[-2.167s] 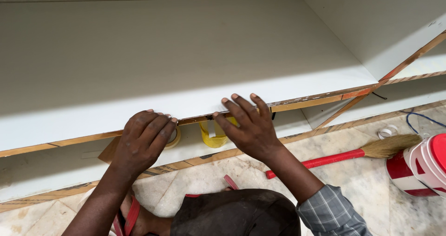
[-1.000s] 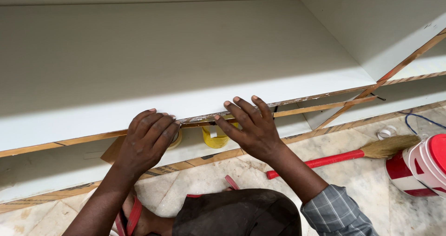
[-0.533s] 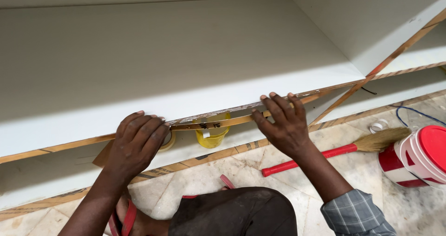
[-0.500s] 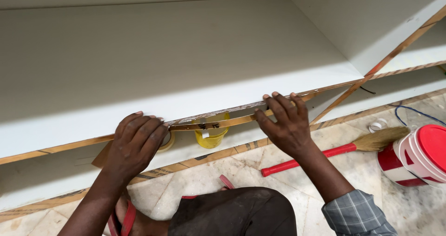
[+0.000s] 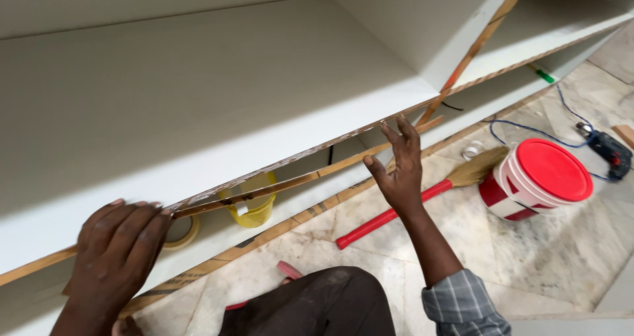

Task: The person scrapes a white plastic strip with a metal tool, then applies glue to the strip and presses it onto the edge of a wooden shelf. The person smooths the strip along the edge to secure it in place.

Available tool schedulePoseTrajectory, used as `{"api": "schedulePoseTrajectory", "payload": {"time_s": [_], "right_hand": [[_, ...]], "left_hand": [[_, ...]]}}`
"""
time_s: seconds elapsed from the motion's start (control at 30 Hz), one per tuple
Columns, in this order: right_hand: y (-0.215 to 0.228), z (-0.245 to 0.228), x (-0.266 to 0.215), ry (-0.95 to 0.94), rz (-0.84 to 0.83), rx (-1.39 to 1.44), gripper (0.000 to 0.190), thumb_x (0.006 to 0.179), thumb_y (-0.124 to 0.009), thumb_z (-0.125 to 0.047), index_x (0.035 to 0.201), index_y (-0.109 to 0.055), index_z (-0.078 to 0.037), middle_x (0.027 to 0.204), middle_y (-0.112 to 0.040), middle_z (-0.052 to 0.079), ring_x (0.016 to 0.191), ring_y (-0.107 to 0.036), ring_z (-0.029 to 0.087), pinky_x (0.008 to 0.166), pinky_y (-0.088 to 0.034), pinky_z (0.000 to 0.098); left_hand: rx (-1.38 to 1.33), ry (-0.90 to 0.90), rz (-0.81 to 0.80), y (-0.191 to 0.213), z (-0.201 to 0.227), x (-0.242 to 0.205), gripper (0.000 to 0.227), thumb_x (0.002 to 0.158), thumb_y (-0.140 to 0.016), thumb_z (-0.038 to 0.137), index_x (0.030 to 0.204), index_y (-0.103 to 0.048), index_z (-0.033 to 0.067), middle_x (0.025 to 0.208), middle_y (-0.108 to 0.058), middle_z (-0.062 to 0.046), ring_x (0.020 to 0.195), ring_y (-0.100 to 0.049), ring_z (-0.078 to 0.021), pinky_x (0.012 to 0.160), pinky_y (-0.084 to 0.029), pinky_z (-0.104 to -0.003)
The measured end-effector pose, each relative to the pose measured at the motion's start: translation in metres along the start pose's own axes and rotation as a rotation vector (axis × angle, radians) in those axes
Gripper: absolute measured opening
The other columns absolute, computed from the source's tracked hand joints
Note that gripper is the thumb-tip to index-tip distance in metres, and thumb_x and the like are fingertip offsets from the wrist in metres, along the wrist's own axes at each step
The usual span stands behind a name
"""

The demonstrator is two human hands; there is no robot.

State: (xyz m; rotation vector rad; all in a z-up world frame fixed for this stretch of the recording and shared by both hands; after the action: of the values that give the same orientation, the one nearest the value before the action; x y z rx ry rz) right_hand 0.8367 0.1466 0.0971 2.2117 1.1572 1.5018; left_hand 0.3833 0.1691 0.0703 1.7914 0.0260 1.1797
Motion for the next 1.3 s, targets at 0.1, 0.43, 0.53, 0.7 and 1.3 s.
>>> {"api": "schedulePoseTrajectory", "payload": {"time_s": [0.1,0.43,0.53,0.7,1.3], "right_hand": [[0.0,0.014,0.001,-0.054,0.027,-0.01,0.067,0.1,-0.062,-0.056,0.149,-0.056,-0.011,0.164,-0.034,0.019,0.155,-0.035,0.038,0.122,-0.038,0.0565],[-0.007,0.037,0.006,-0.085,0.058,-0.042,0.061,0.106,-0.051,-0.055,0.151,-0.054,-0.015,0.169,-0.027,0.014,0.158,-0.024,0.036,0.124,-0.031,0.0549],[-0.012,0.037,0.005,-0.008,0.089,-0.145,0.059,0.112,-0.043,-0.053,0.158,-0.046,-0.018,0.171,-0.029,0.011,0.16,-0.027,0.032,0.131,-0.026,0.0549],[-0.018,0.059,0.02,-0.055,0.071,-0.327,0.058,0.112,-0.035,-0.048,0.163,-0.04,-0.022,0.174,-0.024,0.012,0.162,-0.019,0.035,0.13,-0.016,0.0577],[-0.045,0.117,0.021,-0.907,0.476,1.176,0.033,0.085,-0.085,-0.017,0.106,-0.062,-0.006,0.088,-0.064,0.005,0.076,-0.064,0.014,0.066,-0.059,0.0256]], "left_hand": [[0.029,0.023,-0.039,-0.005,-0.003,-0.004,0.033,0.09,-0.075,0.02,0.122,-0.067,0.0128,0.123,-0.068,-0.005,0.123,-0.06,-0.0228,0.121,-0.045,-0.047],[0.15,0.032,-0.097,-0.02,-0.01,-0.017,0.039,0.087,-0.077,0.028,0.124,-0.069,0.0171,0.124,-0.065,-0.003,0.129,-0.054,-0.0206,0.123,-0.043,-0.045],[0.143,0.035,-0.106,-0.022,-0.011,-0.019,0.038,0.088,-0.078,0.028,0.123,-0.069,0.0168,0.125,-0.065,-0.003,0.131,-0.054,-0.0211,0.124,-0.043,-0.045],[0.14,0.025,-0.089,-0.022,-0.011,-0.019,0.038,0.087,-0.078,0.027,0.123,-0.069,0.0167,0.126,-0.065,-0.003,0.13,-0.054,-0.021,0.123,-0.043,-0.045],[0.162,0.055,-0.115,-0.013,-0.005,-0.01,0.032,0.086,-0.078,0.027,0.115,-0.071,0.0162,0.121,-0.068,-0.003,0.128,-0.057,-0.021,0.121,-0.046,-0.045]]}}
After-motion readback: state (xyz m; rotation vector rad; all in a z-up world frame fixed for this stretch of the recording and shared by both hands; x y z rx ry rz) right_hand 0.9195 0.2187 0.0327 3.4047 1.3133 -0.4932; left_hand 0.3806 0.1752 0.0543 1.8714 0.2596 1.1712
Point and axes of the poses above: each hand's wrist, its own x-axis towards the middle knuckle, its own y-axis out of the back of the hand, z = x × y, the point moved 6 cm from there along x, towards the middle knuckle
